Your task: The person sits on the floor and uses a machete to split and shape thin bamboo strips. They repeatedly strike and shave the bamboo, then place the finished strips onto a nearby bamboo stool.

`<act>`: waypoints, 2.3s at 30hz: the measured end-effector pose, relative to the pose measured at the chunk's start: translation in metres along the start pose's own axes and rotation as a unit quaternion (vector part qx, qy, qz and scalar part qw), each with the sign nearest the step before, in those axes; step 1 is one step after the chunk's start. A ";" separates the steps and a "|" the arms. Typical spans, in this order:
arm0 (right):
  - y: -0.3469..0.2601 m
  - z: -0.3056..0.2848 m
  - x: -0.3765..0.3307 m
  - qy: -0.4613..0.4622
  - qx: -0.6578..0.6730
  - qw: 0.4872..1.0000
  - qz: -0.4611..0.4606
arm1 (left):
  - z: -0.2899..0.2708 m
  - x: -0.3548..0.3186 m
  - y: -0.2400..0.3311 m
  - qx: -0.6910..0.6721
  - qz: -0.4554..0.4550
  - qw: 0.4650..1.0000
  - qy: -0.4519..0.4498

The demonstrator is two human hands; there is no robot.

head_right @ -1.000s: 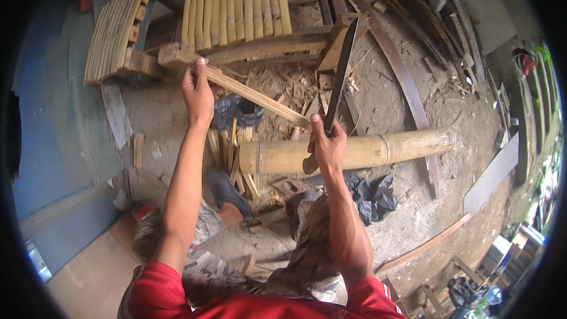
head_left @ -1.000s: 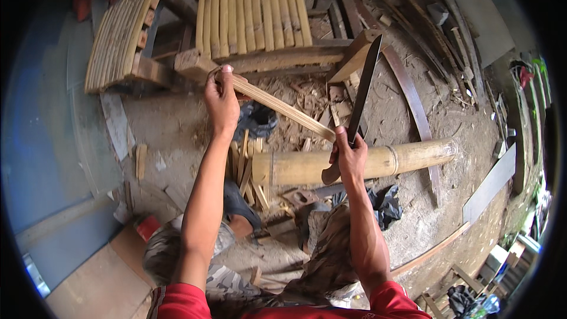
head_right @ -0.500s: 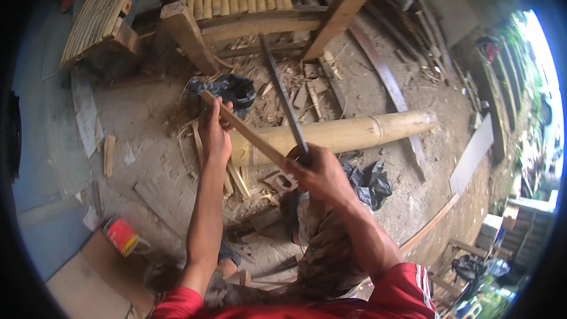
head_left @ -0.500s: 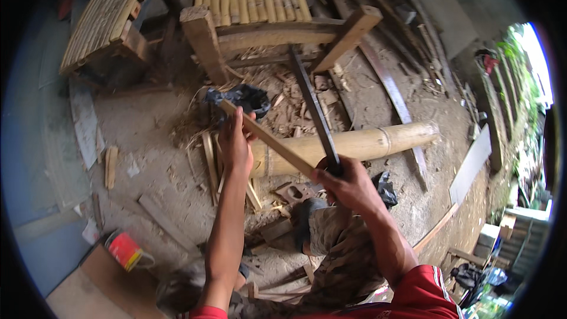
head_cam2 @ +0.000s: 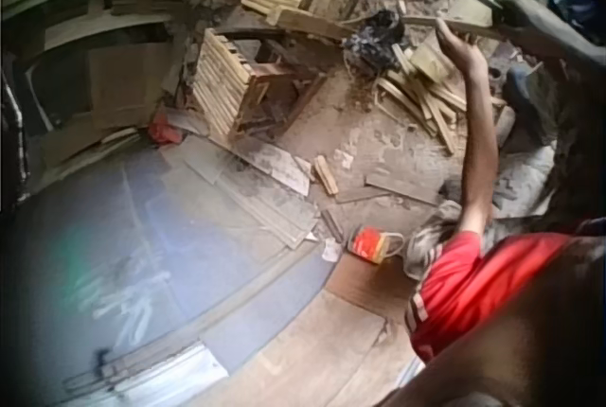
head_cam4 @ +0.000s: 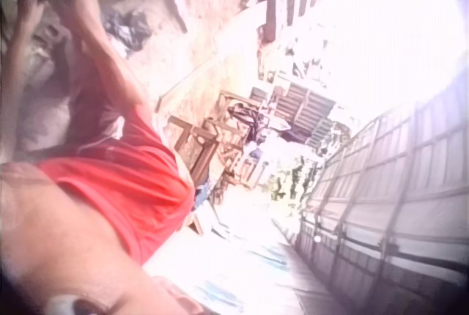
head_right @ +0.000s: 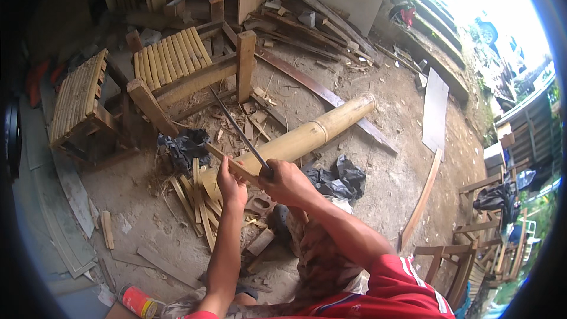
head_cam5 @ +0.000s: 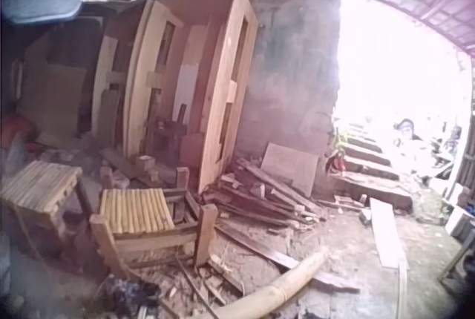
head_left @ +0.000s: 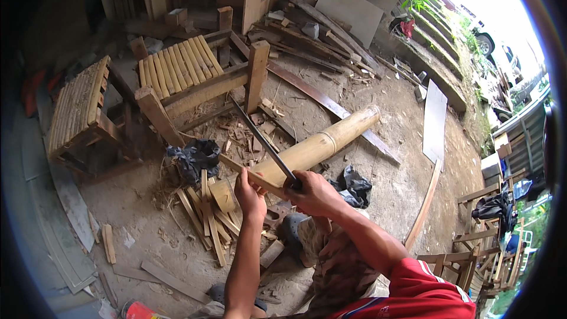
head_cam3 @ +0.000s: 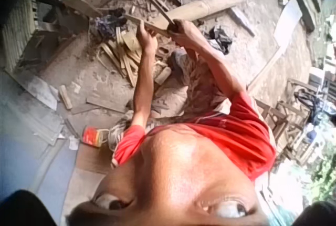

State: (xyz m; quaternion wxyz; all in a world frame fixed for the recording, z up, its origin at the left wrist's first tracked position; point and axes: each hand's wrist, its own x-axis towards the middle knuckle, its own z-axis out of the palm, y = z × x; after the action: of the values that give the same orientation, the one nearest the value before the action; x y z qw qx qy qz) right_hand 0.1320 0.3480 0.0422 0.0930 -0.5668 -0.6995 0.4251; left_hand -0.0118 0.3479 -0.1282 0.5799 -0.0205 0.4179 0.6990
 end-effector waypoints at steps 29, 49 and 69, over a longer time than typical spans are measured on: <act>0.087 0.147 -0.102 0.004 -0.032 0.990 -0.139 | -0.124 -0.246 -0.077 0.145 -0.005 0.976 0.164; 0.122 0.291 -0.108 -0.100 0.203 0.974 0.020 | -0.236 -0.292 0.085 0.579 0.133 0.704 0.388; 0.140 0.369 -0.119 -0.172 0.009 0.983 -0.070 | -0.306 -0.226 0.052 0.352 0.111 0.880 0.298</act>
State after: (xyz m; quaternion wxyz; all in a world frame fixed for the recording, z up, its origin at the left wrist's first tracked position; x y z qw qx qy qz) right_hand 0.0468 0.0634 -0.2429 0.0062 -0.4340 -0.7391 0.5151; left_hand -0.1203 -0.0159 -0.1820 0.3157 0.0239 0.7890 0.5265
